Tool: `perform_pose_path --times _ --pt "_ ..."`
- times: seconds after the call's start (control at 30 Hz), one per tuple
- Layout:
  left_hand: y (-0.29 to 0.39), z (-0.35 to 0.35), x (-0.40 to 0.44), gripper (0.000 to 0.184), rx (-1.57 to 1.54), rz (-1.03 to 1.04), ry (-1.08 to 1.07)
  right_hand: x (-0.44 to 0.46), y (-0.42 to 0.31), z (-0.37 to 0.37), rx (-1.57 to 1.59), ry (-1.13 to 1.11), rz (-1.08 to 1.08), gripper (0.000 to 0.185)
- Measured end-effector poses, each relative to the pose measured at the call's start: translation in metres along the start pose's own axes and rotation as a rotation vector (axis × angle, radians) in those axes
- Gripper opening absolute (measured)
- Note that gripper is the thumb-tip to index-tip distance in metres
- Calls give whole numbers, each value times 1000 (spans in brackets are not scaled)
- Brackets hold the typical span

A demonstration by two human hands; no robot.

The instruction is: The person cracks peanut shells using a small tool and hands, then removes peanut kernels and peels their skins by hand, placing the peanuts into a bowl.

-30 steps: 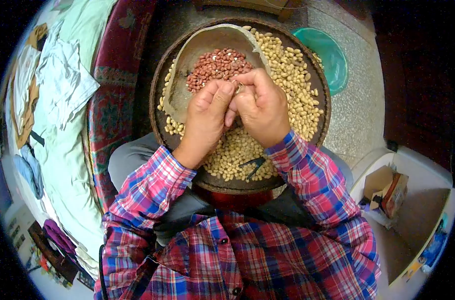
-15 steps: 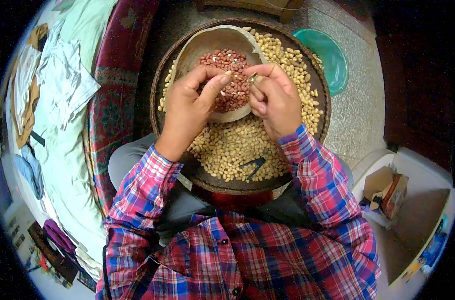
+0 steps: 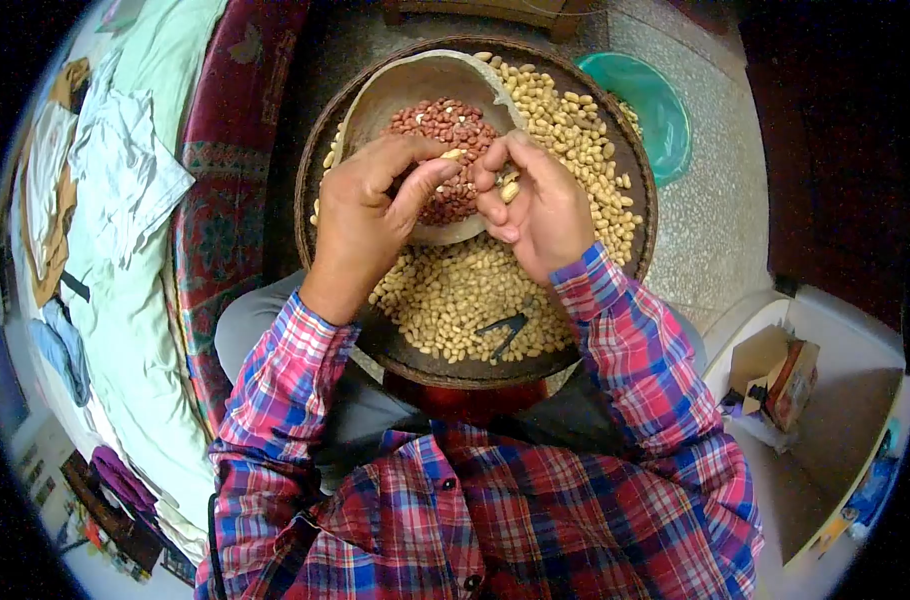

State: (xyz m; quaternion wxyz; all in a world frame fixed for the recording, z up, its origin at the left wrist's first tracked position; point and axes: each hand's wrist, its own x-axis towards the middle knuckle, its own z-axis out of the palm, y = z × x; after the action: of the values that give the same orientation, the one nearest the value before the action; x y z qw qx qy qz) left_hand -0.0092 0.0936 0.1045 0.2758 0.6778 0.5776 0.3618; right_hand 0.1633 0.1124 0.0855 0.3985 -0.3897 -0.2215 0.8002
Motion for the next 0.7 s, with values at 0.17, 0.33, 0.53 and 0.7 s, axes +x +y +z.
perform_pose_path --times 0.17,0.33,0.53,0.7 --pt "1 4 -1 12 -113 -61 29 -1 0 0 -23 2 -23 30" --pt "-4 7 -1 13 -58 -23 41 -2 -1 1 -36 5 -28 26" --pt "2 1 -1 15 -81 -129 -34 -4 -1 2 -67 -2 -33 22" --pt "0 0 0 20 -334 -356 -111 -7 2 5 -271 -50 -132 20"
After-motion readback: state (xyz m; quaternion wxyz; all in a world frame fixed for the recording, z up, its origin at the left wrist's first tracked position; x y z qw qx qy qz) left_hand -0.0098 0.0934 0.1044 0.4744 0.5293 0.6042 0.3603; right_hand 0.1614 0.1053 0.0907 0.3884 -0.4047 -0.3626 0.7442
